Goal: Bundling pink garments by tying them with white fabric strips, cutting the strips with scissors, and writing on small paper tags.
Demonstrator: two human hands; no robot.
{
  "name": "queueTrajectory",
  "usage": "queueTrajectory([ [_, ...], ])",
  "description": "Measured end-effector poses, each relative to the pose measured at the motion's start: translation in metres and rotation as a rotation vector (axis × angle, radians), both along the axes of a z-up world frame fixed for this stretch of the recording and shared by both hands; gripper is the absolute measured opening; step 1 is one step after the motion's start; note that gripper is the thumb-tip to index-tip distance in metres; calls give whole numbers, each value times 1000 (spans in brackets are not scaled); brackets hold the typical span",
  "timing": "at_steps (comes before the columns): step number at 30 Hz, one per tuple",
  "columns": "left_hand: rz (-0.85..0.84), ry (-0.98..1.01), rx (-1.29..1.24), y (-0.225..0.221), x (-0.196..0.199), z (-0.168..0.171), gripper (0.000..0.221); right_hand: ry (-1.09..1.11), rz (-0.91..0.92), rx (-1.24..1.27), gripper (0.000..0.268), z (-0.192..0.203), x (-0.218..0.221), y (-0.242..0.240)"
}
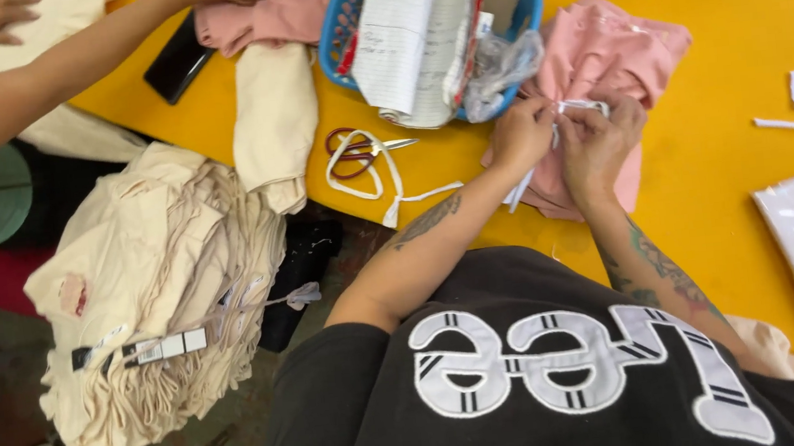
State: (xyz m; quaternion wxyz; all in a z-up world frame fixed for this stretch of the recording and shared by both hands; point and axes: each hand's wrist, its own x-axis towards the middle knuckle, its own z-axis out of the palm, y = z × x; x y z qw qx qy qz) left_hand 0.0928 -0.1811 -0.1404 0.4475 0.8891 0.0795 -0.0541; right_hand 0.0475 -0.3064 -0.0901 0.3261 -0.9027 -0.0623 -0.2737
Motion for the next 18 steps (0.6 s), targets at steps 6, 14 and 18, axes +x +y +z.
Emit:
queueTrajectory([
  [6, -25, 17, -52, 3, 17, -20, 24, -26, -3, 81, 15, 8, -2, 3],
  [14, 48, 77, -205, 7, 10, 0, 16, -44, -17, 48, 13, -1, 2, 1],
  [18, 94, 88, -318, 10, 2, 4, 17, -18, -3, 39, 13, -2, 2, -1],
])
